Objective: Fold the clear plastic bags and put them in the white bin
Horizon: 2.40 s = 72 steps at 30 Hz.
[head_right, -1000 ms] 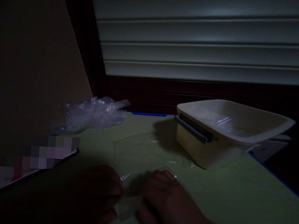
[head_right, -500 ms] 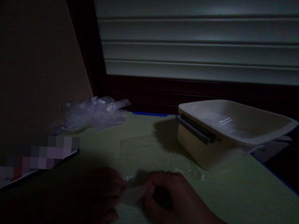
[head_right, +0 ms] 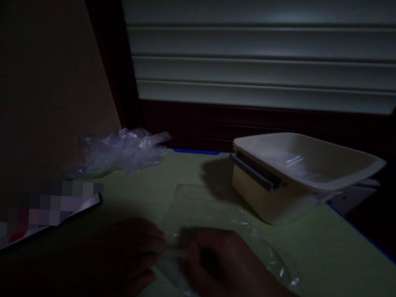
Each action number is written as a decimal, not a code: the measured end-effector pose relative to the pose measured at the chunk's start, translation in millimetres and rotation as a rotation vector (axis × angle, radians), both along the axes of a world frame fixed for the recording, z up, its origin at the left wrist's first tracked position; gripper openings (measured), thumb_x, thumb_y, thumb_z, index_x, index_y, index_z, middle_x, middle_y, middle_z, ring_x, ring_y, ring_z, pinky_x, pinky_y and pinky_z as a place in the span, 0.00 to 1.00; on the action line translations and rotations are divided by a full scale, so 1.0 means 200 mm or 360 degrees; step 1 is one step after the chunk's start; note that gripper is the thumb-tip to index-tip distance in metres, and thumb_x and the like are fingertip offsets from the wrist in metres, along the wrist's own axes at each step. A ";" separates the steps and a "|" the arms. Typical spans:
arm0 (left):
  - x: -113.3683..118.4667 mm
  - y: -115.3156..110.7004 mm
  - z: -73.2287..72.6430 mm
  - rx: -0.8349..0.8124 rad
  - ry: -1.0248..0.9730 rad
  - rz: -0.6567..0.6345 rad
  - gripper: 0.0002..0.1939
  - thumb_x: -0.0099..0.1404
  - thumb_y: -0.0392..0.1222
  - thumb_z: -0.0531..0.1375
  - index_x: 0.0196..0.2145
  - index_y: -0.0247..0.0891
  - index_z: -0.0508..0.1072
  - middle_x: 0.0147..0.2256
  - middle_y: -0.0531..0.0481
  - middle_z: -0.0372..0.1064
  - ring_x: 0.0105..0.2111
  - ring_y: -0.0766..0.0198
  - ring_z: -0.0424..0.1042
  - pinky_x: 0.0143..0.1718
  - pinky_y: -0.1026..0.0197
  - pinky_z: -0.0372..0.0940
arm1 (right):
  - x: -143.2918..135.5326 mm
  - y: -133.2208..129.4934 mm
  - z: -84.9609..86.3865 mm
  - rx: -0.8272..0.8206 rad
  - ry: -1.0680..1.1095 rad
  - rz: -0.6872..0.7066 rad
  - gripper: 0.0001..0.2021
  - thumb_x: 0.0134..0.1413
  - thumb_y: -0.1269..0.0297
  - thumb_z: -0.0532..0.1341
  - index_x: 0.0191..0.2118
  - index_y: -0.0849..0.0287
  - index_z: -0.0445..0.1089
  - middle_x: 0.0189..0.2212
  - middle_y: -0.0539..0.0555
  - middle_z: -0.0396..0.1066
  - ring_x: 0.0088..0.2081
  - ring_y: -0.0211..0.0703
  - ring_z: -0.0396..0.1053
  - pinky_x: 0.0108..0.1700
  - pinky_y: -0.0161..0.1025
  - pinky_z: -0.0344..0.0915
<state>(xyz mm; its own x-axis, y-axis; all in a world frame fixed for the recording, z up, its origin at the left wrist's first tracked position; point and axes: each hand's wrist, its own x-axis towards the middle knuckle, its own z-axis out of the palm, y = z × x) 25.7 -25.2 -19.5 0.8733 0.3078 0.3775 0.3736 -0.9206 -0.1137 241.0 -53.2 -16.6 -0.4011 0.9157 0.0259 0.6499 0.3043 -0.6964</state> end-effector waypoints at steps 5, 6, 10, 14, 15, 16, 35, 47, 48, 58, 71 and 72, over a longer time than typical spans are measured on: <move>0.00 0.01 -0.03 -0.0068 -0.0038 -0.0137 0.07 0.67 0.39 0.53 0.34 0.34 0.69 0.33 0.54 0.71 0.36 0.66 0.68 0.43 0.63 0.63 | 0.00 0.02 -0.02 0.0142 -0.0027 0.0015 0.09 0.54 0.69 0.50 0.25 0.59 0.62 0.21 0.49 0.66 0.23 0.36 0.63 0.24 0.31 0.57; 0.00 0.02 -0.03 -0.0078 -0.0008 -0.0133 0.07 0.67 0.39 0.53 0.34 0.34 0.68 0.33 0.54 0.71 0.37 0.66 0.68 0.44 0.63 0.62 | 0.00 0.02 -0.02 0.0147 -0.0031 0.0011 0.09 0.54 0.69 0.50 0.25 0.59 0.62 0.21 0.50 0.66 0.23 0.37 0.63 0.24 0.31 0.57; 0.00 0.03 -0.05 -0.0066 -0.0021 -0.0190 0.10 0.68 0.39 0.50 0.32 0.34 0.68 0.33 0.54 0.71 0.39 0.68 0.68 0.45 0.65 0.62 | 0.00 0.02 -0.01 0.0119 -0.0025 -0.0017 0.09 0.54 0.68 0.50 0.24 0.58 0.61 0.21 0.49 0.64 0.23 0.36 0.62 0.23 0.31 0.56; 0.00 0.02 -0.05 0.0058 -0.0126 -0.0240 0.14 0.70 0.38 0.48 0.28 0.36 0.67 0.31 0.54 0.72 0.38 0.68 0.69 0.45 0.65 0.62 | 0.00 0.01 -0.01 0.0115 -0.0030 -0.0028 0.09 0.54 0.69 0.50 0.25 0.59 0.62 0.21 0.49 0.65 0.23 0.37 0.62 0.23 0.32 0.57; 0.01 0.02 -0.05 0.0075 -0.0114 -0.0243 0.14 0.70 0.37 0.48 0.28 0.36 0.67 0.31 0.54 0.72 0.38 0.68 0.69 0.45 0.65 0.62 | 0.00 0.01 -0.01 0.0123 -0.0033 -0.0025 0.09 0.54 0.69 0.50 0.26 0.59 0.62 0.22 0.50 0.65 0.23 0.37 0.62 0.24 0.32 0.57; 0.01 0.02 -0.04 0.0083 -0.0094 -0.0244 0.14 0.70 0.37 0.47 0.29 0.36 0.68 0.31 0.54 0.71 0.37 0.68 0.69 0.44 0.65 0.62 | 0.00 0.01 -0.02 0.0135 -0.0032 -0.0017 0.08 0.54 0.69 0.50 0.26 0.59 0.62 0.22 0.50 0.66 0.24 0.37 0.63 0.24 0.32 0.58; 0.03 0.00 0.01 -0.0139 0.0141 -0.0063 0.04 0.63 0.39 0.58 0.34 0.36 0.68 0.33 0.54 0.69 0.35 0.65 0.66 0.44 0.61 0.59 | 0.03 0.01 -0.05 0.0331 -0.0046 -0.0106 0.15 0.55 0.71 0.51 0.49 0.58 0.60 0.34 0.55 0.72 0.34 0.41 0.70 0.35 0.37 0.66; 0.01 0.00 0.02 -0.0212 0.0113 -0.0055 0.06 0.61 0.40 0.59 0.34 0.35 0.68 0.34 0.53 0.68 0.36 0.65 0.65 0.47 0.60 0.57 | 0.03 0.01 -0.08 0.0520 -0.0172 -0.0273 0.25 0.54 0.67 0.53 0.57 0.58 0.47 0.38 0.58 0.68 0.38 0.47 0.69 0.35 0.42 0.68; 0.01 0.00 0.02 -0.0212 0.0106 -0.0056 0.06 0.61 0.41 0.59 0.34 0.35 0.68 0.34 0.53 0.68 0.36 0.65 0.65 0.47 0.61 0.57 | 0.04 0.01 -0.08 0.0642 -0.0166 -0.0309 0.27 0.53 0.67 0.54 0.58 0.58 0.45 0.42 0.59 0.65 0.40 0.47 0.68 0.36 0.43 0.67; 0.02 -0.01 0.03 -0.0199 0.0062 -0.0027 0.04 0.61 0.38 0.58 0.33 0.34 0.68 0.34 0.52 0.68 0.35 0.63 0.65 0.45 0.61 0.58 | 0.05 -0.04 0.01 0.1038 -0.0156 0.0322 0.09 0.54 0.73 0.52 0.37 0.55 0.66 0.32 0.56 0.70 0.35 0.44 0.68 0.37 0.40 0.67; 0.01 0.00 -0.01 0.0052 -0.0250 0.0078 0.10 0.67 0.36 0.47 0.35 0.34 0.67 0.36 0.48 0.69 0.38 0.61 0.66 0.47 0.57 0.59 | 0.03 0.02 -0.17 0.1097 -0.0334 0.0579 0.21 0.58 0.53 0.51 0.50 0.60 0.68 0.49 0.62 0.69 0.51 0.50 0.64 0.52 0.47 0.61; 0.01 0.00 -0.01 0.0051 -0.0190 0.0075 0.09 0.66 0.36 0.47 0.35 0.34 0.67 0.36 0.48 0.69 0.37 0.62 0.66 0.45 0.58 0.60 | 0.03 0.02 -0.19 0.1093 -0.0375 0.0560 0.19 0.59 0.56 0.52 0.52 0.59 0.66 0.50 0.61 0.67 0.53 0.50 0.63 0.53 0.47 0.60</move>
<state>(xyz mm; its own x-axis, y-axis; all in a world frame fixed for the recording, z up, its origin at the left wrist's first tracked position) 28.2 -25.4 -21.5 0.8067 0.3333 0.4880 0.4288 -0.8984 -0.0952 246.9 -48.9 -55.3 -0.7281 0.5449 0.4159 0.5426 0.8289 -0.1361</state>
